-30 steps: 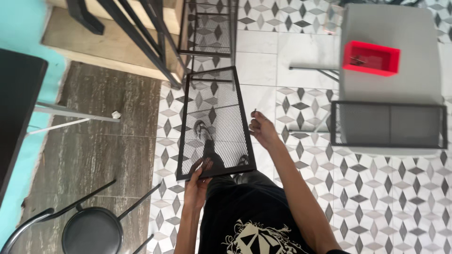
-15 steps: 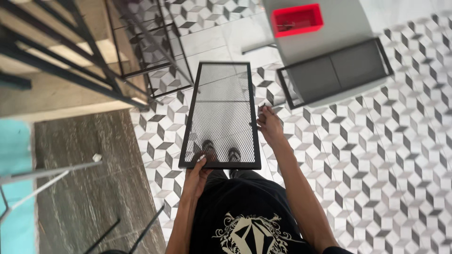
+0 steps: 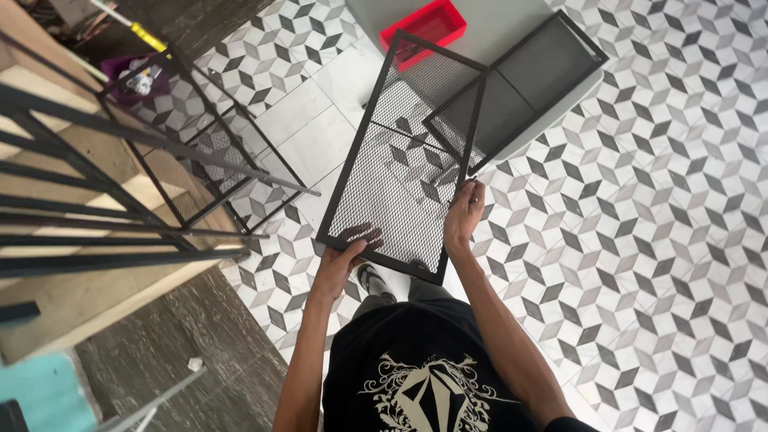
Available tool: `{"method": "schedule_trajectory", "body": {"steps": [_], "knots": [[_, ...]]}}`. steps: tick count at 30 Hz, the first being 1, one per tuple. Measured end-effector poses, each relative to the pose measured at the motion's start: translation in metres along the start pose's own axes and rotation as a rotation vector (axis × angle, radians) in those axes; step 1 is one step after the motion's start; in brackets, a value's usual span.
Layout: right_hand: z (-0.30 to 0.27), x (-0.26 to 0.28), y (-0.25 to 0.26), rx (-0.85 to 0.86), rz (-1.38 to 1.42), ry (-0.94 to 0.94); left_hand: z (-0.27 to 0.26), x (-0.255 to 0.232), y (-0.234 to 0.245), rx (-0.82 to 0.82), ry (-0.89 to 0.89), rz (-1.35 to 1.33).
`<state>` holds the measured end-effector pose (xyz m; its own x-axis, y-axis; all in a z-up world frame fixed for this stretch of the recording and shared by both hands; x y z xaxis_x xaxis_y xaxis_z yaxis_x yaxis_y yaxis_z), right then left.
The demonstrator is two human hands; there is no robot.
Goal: The person assembles a metal mesh shelf by attaching a mesh panel to a vertical frame using screws. They align the panel, insert screws, and tighten them by hand to secure the panel in place.
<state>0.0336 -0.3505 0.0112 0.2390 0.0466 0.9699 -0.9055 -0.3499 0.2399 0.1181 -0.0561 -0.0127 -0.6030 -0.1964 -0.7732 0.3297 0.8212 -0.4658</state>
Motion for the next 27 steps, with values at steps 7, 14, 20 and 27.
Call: {"method": "schedule_trajectory", "body": {"steps": [7,14,20,27], "knots": [[0.022,-0.011,0.002,-0.126,0.08,-0.038,0.06,-0.01,-0.019,0.06,0.086,0.006],[0.088,-0.023,0.016,-0.266,-0.015,-0.022,0.136,0.001,-0.067,0.052,-0.003,0.129],[0.199,-0.065,0.021,-0.313,-0.105,-0.032,0.232,0.02,-0.134,-0.016,-0.015,0.016],[0.281,-0.104,0.025,-0.008,-0.198,-0.112,0.336,0.037,-0.199,0.024,0.017,0.046]]}}
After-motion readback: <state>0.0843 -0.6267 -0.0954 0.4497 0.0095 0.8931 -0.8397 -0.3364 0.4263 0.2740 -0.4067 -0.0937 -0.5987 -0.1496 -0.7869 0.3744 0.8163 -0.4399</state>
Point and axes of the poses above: each hand's wrist, its own z-axis towards the middle knuckle, its own y-axis out of the back of the hand, x = y × z, the point moved 8 cm from there along z, towards the middle knuckle, and after that the axes turned 9 degrees about -z, right-handed, at the moved point
